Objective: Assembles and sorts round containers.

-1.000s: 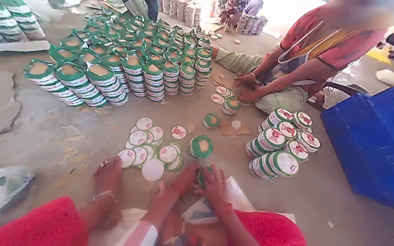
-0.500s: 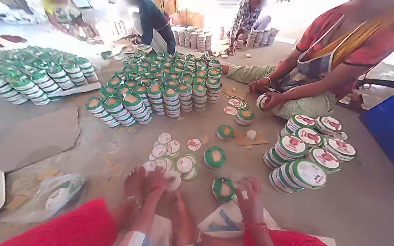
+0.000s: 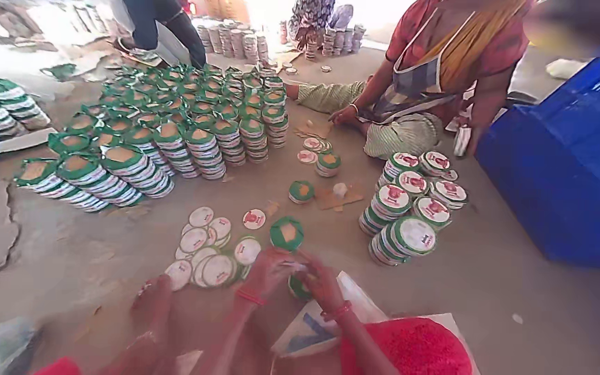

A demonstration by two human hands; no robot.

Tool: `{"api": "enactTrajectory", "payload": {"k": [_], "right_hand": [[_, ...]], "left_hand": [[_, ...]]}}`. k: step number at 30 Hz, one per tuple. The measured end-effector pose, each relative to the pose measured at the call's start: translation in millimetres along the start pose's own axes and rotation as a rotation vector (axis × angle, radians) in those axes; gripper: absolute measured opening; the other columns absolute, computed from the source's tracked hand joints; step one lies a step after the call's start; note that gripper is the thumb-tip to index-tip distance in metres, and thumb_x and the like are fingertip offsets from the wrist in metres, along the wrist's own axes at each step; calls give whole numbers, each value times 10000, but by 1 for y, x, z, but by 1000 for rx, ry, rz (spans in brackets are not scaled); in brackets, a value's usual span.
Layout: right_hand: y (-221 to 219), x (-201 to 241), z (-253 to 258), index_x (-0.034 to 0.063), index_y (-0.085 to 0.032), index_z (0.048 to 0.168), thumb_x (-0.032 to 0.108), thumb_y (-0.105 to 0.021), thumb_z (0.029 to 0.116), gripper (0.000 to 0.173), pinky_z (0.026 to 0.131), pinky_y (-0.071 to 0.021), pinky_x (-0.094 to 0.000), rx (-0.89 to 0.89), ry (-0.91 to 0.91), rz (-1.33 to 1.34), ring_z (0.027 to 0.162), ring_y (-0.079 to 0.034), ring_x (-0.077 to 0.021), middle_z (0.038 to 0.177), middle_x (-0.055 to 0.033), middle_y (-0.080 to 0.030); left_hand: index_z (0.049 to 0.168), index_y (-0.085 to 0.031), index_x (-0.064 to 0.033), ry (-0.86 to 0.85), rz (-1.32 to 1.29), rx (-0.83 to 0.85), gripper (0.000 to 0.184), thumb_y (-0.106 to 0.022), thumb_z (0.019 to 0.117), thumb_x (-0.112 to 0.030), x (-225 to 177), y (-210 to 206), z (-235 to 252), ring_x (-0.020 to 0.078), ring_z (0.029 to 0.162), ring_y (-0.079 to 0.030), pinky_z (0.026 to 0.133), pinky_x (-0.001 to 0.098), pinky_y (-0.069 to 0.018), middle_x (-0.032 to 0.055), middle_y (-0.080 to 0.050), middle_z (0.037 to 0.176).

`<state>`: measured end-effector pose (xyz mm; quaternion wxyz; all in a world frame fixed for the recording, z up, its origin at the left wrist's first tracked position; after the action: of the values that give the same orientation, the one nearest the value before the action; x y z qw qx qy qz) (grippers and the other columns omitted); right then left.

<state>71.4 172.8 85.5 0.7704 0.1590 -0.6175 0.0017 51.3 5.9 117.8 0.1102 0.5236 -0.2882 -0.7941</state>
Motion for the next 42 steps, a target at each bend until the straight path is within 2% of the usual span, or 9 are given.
{"api": "enactTrajectory", "payload": {"k": [3,7,12,19,23,27,31,35,42], "right_hand": [[9,-1,5,-15,-674,1301,-72,-565,932,389,912,-606,-419,-111,174,-332,1014,-758,-234,1149,-124,-764],[4,-15,-4,68,-751,1214,-76,-599,898,380,884,-610,-471,-1,241,-716,1011,-749,-330,1094,-159,-765],[-3,-20,-23,78,-730,1259,-84,-615,882,426,968,-571,-500,152,121,-803,1134,-709,-354,1226,-171,-729],[25,-10,-30,27,-759,1160,-64,-568,928,313,918,-607,-485,-221,158,-647,1049,-743,-306,1142,-143,-759],[78,-6,-28,-23,-695,1258,-47,-513,972,340,968,-566,-547,-437,-40,-767,1125,-705,-378,1228,-211,-714],[106,-24,-31,32,-682,1307,-88,-545,908,439,1085,-395,-688,-418,-239,-991,1386,-446,-542,1432,-277,-567],[96,-17,-32,53,-659,1346,-49,-617,862,497,1087,-391,-688,-403,-221,-924,1415,-413,-526,1485,-264,-521],[95,-17,-28,32,-663,1334,-22,-659,858,479,1116,-377,-659,-388,-247,-801,1404,-441,-500,1486,-246,-528],[84,-15,-25,-23,-650,1320,36,-660,896,427,1130,-416,-561,-386,-240,-550,1349,-541,-399,1412,-231,-597]], "left_hand": [[1051,-798,-128,-120,100,-130,174,-714,900,-144,12,-20,-11,280,1139,-658,1006,483,-504,75,-728,1188],[1193,-725,-30,183,98,-113,311,-557,939,33,34,-38,-38,292,1142,-676,1010,455,-537,142,-710,1218],[1352,-591,-7,689,-268,-95,377,-511,1070,-244,50,-63,-54,234,1196,-636,1055,415,-491,164,-651,1306],[1347,-596,-1,786,-382,-167,424,-456,1092,-311,55,-70,-54,261,1156,-659,1020,454,-514,187,-669,1263],[1314,-616,15,754,-58,-216,349,-549,1044,-197,54,-45,-56,312,1151,-650,1024,470,-501,194,-663,1269],[1399,-561,10,739,342,-301,546,-725,917,-188,70,-8,-52,483,1314,-496,1107,584,-385,281,-535,1423],[1534,-456,-84,814,610,66,659,-689,959,-305,95,5,-30,434,1482,-321,1152,611,-303,145,-351,1636],[1390,-613,-47,650,764,226,386,-501,1066,-223,104,16,-25,361,1390,-496,1160,546,-342,145,-572,1470],[1327,-588,95,564,431,-258,387,-470,1067,-167,49,45,-26,495,1125,-644,987,630,-476,330,-657,1199]]}}
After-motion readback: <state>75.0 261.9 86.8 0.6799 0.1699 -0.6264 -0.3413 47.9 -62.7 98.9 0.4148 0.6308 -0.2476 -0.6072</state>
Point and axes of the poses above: each hand's wrist, its own z-axis towards the middle knuckle, its own y-axis out of the back of the hand, x = y × z, the point moved 5 cm from there along z, towards the middle knuckle
